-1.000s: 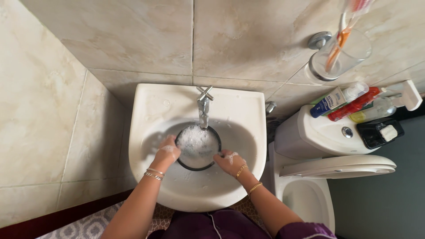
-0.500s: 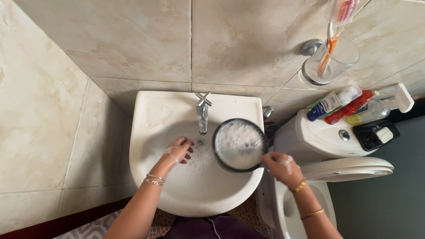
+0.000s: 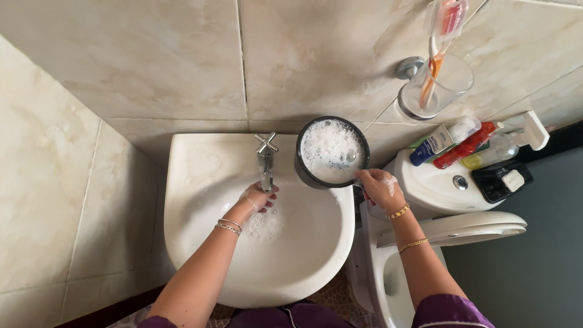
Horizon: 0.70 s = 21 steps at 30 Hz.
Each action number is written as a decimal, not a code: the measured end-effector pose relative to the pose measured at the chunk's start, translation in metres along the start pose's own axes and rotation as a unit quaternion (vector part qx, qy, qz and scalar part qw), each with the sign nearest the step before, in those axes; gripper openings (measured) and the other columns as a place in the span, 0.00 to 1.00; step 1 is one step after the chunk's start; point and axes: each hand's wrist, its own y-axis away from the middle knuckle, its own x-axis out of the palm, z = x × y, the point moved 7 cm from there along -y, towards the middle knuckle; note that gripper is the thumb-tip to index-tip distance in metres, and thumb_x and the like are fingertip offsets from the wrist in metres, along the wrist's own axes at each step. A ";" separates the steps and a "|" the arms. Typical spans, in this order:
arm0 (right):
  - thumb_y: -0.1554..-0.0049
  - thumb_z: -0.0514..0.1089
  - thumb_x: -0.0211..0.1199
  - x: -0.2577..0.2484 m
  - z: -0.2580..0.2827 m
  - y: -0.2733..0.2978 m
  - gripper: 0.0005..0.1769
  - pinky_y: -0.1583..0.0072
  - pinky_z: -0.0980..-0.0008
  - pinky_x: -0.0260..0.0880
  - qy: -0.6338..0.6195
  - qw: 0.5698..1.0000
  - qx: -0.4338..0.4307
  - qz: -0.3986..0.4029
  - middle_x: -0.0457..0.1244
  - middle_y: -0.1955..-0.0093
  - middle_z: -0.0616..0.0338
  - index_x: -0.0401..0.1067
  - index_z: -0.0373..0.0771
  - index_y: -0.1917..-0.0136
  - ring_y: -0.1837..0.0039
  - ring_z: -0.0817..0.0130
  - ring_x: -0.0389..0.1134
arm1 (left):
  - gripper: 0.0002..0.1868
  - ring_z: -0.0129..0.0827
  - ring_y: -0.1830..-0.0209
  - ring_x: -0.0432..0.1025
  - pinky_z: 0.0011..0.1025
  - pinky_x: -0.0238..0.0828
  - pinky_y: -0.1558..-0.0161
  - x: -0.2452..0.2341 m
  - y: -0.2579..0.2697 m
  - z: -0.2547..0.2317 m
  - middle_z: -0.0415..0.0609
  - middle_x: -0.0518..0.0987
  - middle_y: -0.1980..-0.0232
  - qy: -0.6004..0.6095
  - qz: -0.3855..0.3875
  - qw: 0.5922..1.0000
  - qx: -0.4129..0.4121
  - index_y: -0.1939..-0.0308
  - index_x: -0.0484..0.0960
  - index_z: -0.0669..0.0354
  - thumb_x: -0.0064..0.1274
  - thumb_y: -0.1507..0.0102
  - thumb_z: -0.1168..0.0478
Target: The recorder washes a small black pot and a cleaning cloth in a bathroom sink.
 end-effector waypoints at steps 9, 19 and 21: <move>0.42 0.64 0.60 0.007 -0.011 -0.017 0.29 0.58 0.69 0.70 -0.001 0.998 -0.032 0.059 0.70 0.67 0.53 0.74 0.33 0.58 0.65 0.68 0.70 | 0.15 0.26 0.64 0.75 0.28 0.74 0.62 0.008 -0.001 0.005 0.39 0.81 0.58 0.033 0.011 0.999 -0.014 0.50 0.81 0.50 0.51 0.34 0.47; 0.39 0.46 0.69 0.023 0.114 0.076 0.09 0.50 0.60 0.74 0.037 0.890 -0.364 -0.272 0.69 0.58 0.52 0.76 0.39 0.55 0.55 0.54 0.72 | 0.17 0.25 0.66 0.75 0.28 0.74 0.66 0.012 -0.034 0.025 0.39 0.82 0.59 0.009 0.005 1.000 -0.020 0.50 0.81 0.52 0.52 0.34 0.47; 0.40 0.55 0.64 0.083 0.181 0.091 0.23 0.50 0.53 0.74 0.081 0.893 -0.428 -0.111 0.69 0.49 0.42 0.71 0.36 0.39 0.50 0.44 0.72 | 0.17 0.24 0.67 0.74 0.27 0.72 0.67 0.013 -0.034 0.028 0.39 0.82 0.59 0.011 0.002 1.000 -0.020 0.50 0.80 0.52 0.53 0.34 0.46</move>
